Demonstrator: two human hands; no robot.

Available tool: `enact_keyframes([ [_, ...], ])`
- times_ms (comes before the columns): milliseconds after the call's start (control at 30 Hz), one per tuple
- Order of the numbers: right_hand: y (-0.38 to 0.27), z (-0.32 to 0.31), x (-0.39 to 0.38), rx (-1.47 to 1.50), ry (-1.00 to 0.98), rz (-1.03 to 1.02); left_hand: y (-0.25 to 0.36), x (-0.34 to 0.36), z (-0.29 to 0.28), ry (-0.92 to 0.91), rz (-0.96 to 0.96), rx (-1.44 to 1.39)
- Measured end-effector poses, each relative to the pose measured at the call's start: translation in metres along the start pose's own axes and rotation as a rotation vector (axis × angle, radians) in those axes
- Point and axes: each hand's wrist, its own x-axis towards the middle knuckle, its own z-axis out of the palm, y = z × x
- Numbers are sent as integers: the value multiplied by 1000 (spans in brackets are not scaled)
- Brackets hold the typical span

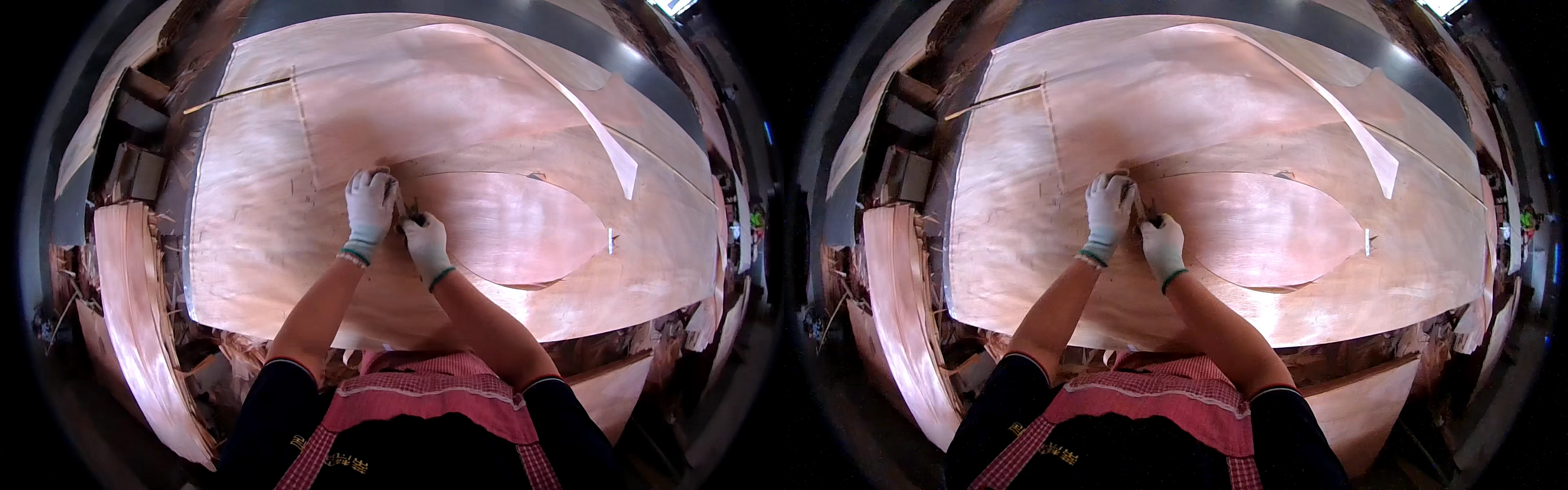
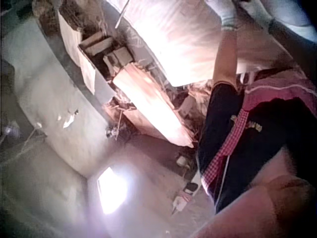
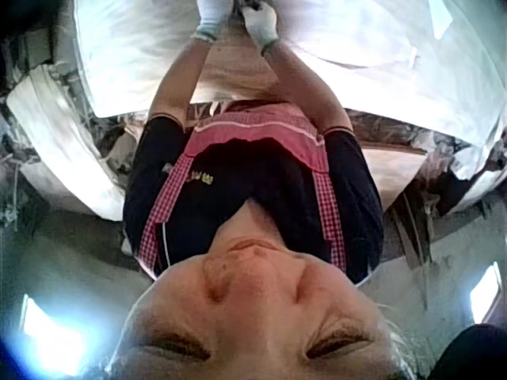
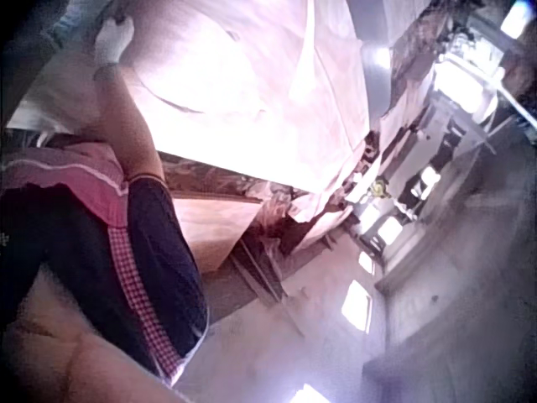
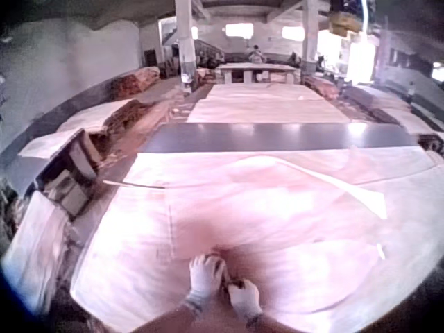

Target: The person uses a hand tool to cut leaf-shaped sections from thin wood veneer sheets, applies tape to the cut pieces, and moves large sheets of veneer across a work table in a wood shop.

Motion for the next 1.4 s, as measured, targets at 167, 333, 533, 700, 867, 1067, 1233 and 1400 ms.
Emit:
enact_keyframes([
  [167, 19, 19, 23, -65, 139, 30, -17, 24, 20, 108, -49, 97],
  [333, 8, 7, 22, -156, 149, -139, -22, 16, 17, -236, 109, 60],
  [533, -48, -109, 9, -805, -36, -296, -10, 7, 21, -195, 143, 100],
  [700, 33, -235, -92, 44, 303, 133, 138, -58, 41, -517, 554, -375],
  [867, 88, -258, -145, 191, 434, 203, 191, -108, 96, -575, 720, -193],
  [1067, 118, -243, -103, 259, 439, 150, 194, -112, 101, -685, 805, -214],
  [1233, 160, -273, -111, -245, 456, 137, 198, -119, 120, -703, 877, -244],
  [1400, 148, -348, -217, -162, 517, 347, 173, -91, 69, -687, 210, -677],
])
